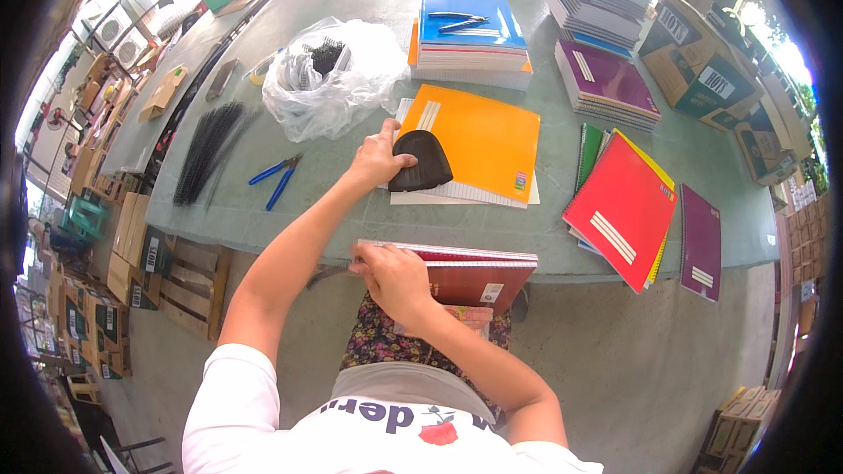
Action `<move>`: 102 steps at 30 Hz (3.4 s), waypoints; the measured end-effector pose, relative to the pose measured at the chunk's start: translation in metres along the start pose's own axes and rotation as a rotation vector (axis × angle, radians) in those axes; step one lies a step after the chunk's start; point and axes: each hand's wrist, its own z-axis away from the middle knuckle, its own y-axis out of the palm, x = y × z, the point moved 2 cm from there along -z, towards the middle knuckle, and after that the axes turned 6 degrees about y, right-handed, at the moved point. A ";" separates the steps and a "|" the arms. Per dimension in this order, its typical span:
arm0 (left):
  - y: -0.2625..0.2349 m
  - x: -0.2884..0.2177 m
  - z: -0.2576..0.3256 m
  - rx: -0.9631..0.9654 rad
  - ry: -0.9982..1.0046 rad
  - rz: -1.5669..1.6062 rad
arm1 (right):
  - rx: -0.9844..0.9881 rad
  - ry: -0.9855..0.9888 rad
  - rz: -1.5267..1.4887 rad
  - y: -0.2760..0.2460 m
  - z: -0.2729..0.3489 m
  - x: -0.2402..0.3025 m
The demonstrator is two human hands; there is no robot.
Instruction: The person assembles notebooks by threading a spiral wire through the pre-punched holes of notebook covers and pages, using pliers to trim the wire, and then repeating the process with different colored notebooks.
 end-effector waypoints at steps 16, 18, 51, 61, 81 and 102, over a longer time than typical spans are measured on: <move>-0.073 -0.026 0.214 -0.180 0.342 0.016 | 0.143 0.130 0.475 -0.070 0.029 -0.026; -0.077 -0.029 0.207 -0.344 0.426 0.004 | 0.145 0.144 0.496 -0.086 0.034 -0.038; -0.065 -0.027 0.196 -0.335 0.448 -0.092 | -0.020 0.089 0.348 -0.076 0.033 -0.044; -0.037 -0.028 0.205 -0.012 0.541 0.046 | -0.066 0.045 0.388 -0.074 0.036 -0.045; -0.062 -0.075 0.171 -0.590 0.497 0.003 | 0.089 0.331 0.540 -0.135 0.052 -0.049; -0.074 -0.130 0.146 -0.399 0.750 0.025 | -0.274 0.780 -0.886 -0.118 0.093 -0.095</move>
